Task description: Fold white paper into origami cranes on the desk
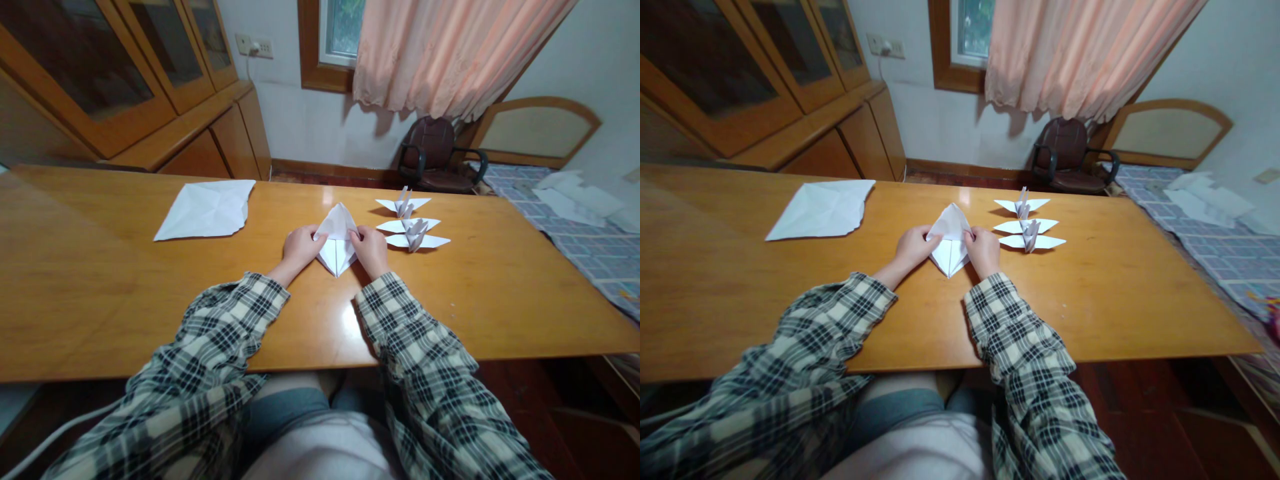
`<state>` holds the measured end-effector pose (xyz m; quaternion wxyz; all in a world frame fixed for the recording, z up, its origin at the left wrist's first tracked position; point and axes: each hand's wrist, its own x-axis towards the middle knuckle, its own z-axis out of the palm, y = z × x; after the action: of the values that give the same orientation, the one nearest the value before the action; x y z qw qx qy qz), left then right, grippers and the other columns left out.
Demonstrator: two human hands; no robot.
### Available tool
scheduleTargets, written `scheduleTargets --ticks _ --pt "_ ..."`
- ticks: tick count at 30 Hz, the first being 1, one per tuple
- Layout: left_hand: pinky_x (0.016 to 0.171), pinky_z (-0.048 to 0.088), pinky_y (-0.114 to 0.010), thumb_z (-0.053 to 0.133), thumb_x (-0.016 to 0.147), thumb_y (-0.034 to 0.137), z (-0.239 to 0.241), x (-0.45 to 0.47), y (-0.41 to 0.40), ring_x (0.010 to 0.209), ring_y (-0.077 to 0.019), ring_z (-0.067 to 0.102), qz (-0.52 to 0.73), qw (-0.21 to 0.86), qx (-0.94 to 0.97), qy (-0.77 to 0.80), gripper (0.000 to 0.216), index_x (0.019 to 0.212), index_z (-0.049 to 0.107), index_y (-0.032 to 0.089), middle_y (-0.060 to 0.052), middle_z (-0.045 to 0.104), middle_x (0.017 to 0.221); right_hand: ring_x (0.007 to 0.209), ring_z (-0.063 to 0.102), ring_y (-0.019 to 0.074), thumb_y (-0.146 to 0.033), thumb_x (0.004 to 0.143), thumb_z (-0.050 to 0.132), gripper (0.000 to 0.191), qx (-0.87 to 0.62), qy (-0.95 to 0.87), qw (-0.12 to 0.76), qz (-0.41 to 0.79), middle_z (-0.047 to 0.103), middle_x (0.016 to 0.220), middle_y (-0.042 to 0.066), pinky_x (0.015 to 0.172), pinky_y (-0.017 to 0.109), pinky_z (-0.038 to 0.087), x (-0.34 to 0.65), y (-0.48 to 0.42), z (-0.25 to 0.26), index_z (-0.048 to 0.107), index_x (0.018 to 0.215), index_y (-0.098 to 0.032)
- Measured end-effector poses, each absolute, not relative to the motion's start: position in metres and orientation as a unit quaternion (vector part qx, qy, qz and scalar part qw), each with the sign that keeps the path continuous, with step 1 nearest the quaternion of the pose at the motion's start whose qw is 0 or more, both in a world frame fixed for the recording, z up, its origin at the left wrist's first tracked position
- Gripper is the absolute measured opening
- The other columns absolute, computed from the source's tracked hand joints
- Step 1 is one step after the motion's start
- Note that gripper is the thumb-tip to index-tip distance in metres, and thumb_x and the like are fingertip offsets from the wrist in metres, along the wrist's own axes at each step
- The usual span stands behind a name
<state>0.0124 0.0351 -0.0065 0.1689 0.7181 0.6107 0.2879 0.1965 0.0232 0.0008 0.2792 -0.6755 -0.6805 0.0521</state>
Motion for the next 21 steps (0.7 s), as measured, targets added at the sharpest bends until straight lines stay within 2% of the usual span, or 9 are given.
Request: scheduleTargets --ticks 4,8,11,16,21 --pt "0.062 0.042 -0.029 0.052 0.086 0.046 -0.004 0.006 0.035 0.073 -0.0229 0.063 0.272 0.191 0.733 0.593 0.036 0.084 0.076 0.020 -0.007 0.071 0.077 0.060 0.047 0.0156 -0.030 0.092 0.053 0.032 -0.652 -0.698 0.289 0.067 0.061 0.062 0.002 0.057 0.028 0.024 0.196 0.023 0.000 0.061 0.063 -0.019" --pt "0.068 0.046 -0.030 0.050 0.087 0.050 -0.004 -0.001 0.036 0.077 -0.0218 0.060 0.282 0.155 0.766 0.557 0.042 0.078 0.074 0.018 -0.009 0.067 0.080 0.061 0.047 0.0156 -0.030 0.091 0.052 0.032 -0.637 -0.709 0.291 0.085 0.059 0.061 0.002 0.058 0.028 0.026 0.195 0.022 0.001 0.061 0.062 -0.019" --pt "0.075 0.048 -0.031 0.049 0.089 0.049 -0.005 -0.004 0.036 0.081 -0.0221 0.061 0.306 0.148 0.777 0.530 0.041 0.084 0.074 0.017 -0.009 0.069 0.085 0.060 0.047 0.0152 -0.029 0.091 0.053 0.031 -0.632 -0.713 0.290 0.094 0.058 0.061 0.001 0.058 0.027 0.027 0.194 0.021 0.003 0.061 0.062 -0.019" --pt "0.081 0.050 -0.030 0.052 0.088 0.036 -0.003 -0.001 0.032 0.094 -0.0231 0.066 0.369 0.189 0.742 0.527 0.035 0.109 0.072 0.016 -0.009 0.074 0.107 0.060 0.047 0.0154 -0.029 0.091 0.054 0.030 -0.629 -0.721 0.279 0.082 0.058 0.062 0.001 0.059 0.028 0.027 0.192 0.019 0.005 0.060 0.063 -0.019" --pt "0.076 0.049 -0.029 0.055 0.087 0.038 -0.002 0.000 0.029 0.089 -0.0229 0.068 0.378 0.210 0.716 0.547 0.033 0.104 0.074 0.017 -0.007 0.076 0.101 0.066 0.050 0.0170 -0.028 0.091 0.054 0.027 -0.612 -0.739 0.274 0.062 0.060 0.068 0.003 0.063 0.028 0.031 0.189 0.019 0.002 0.062 0.067 -0.019"
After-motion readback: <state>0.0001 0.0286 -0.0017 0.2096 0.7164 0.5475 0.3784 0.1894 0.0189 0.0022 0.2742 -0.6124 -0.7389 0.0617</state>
